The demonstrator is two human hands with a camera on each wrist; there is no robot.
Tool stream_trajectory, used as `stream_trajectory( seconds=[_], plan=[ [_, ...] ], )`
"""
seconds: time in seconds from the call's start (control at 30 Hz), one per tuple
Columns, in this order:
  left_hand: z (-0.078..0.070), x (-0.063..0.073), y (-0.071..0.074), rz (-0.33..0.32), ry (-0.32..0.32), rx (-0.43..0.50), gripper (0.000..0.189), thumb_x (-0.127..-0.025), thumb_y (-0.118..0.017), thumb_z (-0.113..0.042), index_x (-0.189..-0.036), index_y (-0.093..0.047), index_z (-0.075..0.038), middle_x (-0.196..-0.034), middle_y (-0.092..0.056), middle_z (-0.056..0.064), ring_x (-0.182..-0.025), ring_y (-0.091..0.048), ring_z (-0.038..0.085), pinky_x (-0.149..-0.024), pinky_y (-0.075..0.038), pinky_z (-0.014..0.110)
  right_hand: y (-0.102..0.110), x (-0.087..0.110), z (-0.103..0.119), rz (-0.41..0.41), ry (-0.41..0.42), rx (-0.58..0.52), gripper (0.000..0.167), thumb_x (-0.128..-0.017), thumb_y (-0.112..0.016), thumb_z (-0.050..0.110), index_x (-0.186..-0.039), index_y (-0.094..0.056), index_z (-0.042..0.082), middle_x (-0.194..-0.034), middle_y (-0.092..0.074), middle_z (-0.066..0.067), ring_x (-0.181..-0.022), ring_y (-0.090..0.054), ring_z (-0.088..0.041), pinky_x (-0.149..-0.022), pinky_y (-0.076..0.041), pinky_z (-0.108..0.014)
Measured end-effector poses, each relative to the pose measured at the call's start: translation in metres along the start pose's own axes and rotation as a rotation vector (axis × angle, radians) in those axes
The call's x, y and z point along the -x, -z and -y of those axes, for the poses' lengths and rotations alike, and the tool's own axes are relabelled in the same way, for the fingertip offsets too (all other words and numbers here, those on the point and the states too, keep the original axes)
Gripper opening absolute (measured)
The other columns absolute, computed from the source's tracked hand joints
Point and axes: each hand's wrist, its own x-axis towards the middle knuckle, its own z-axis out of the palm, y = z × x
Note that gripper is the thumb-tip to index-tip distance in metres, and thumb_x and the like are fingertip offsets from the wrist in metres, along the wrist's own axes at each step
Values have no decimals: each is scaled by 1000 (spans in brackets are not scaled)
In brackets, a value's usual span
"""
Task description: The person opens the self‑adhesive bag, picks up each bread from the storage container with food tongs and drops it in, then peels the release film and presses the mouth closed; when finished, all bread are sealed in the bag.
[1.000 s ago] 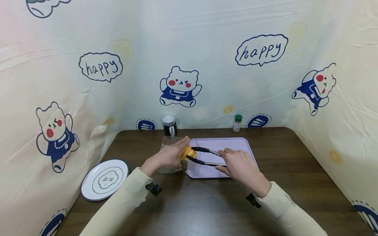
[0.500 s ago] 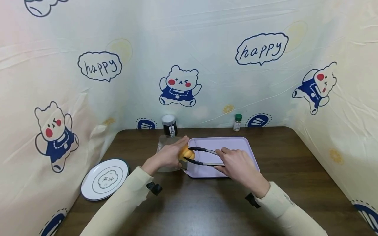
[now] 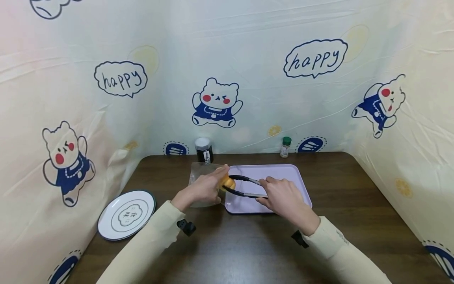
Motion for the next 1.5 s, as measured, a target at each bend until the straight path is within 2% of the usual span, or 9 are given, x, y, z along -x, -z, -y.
stream_trajectory(
  seconds=[0.13, 0.2, 0.27, 0.4, 0.5, 0.77, 1.07, 1.17, 1.5],
  plan=[
    [1, 0, 0, -3, 13, -26, 113, -72, -88, -11, -161, -18, -18, -169, -15, 1, -109, -61, 23, -71, -53, 29, 0, 1, -1, -52, 60, 43, 48, -77, -82, 50, -105, -70, 13, -77, -63, 0, -49, -46, -11, -40, -39, -27],
    [1, 0, 0, 0, 15, -22, 113, -72, -87, -11, -161, -17, -18, -169, -15, 1, -118, -59, 24, -83, -55, 35, 0, 1, -1, -60, 67, 51, 48, -77, -82, 51, -104, -69, 13, -77, -63, 1, -49, -45, -11, -40, -39, -27],
    [0, 0, -1, 5, 7, -23, 111, -74, -86, -12, -161, -18, -18, -169, -15, 0, -131, -54, 27, -99, -52, 43, -1, 0, -1, -50, 54, 40, 47, -78, -81, 51, -102, -69, 13, -74, -61, 1, -48, -44, -12, -40, -39, -28],
    [0, 0, -4, 17, -13, -16, 107, -76, -85, -12, -161, -19, -18, -169, -16, -1, -140, -47, 28, -109, -46, 49, -2, -2, 1, -3, -2, -3, 45, -79, -79, 51, -96, -68, 11, -69, -57, 1, -47, -42, -13, -41, -41, -30],
    [0, 0, -4, 9, -8, -12, 107, -76, -85, -14, -161, -19, -18, -169, -16, -1, -142, -45, 28, -108, -47, 47, -3, -3, 2, 18, -18, -11, 46, -80, -79, 52, -97, -68, 11, -70, -57, 0, -48, -43, -14, -43, -43, -32],
    [5, -1, -2, -56, 49, 35, 112, -71, -88, -18, -161, -21, -19, -168, -18, -1, -146, -40, 29, -111, -42, 53, -3, 1, 1, 24, -11, 3, 60, -78, -78, 56, -117, -69, 10, -84, -66, -3, -51, -51, -17, -47, -49, -36],
    [7, -1, -1, -61, 58, 52, 110, -71, -88, -17, -160, -23, -17, -168, -19, 0, -145, -41, 30, -108, -45, 52, -2, 4, -6, 8, -29, -50, 65, -76, -80, 57, -120, -70, 11, -98, -73, -6, -55, -57, -18, -51, -52, -35],
    [7, -1, 0, -68, 64, 56, 109, -71, -88, -16, -160, -24, -14, -168, -19, 2, -144, -41, 32, -110, -43, 54, -1, 4, -9, 2, -29, -97, 65, -75, -81, 55, -120, -70, 10, -99, -73, -7, -59, -60, -18, -54, -55, -35],
    [10, 1, 2, -75, 79, 48, 109, -70, -88, -17, -159, -25, -13, -168, -21, 4, -146, -39, 34, -114, -38, 57, 10, 10, -29, 97, -75, -293, 67, -77, -80, 54, -127, -68, 11, -111, -74, -9, -83, -68, -20, -74, -60, -42]
  ],
)
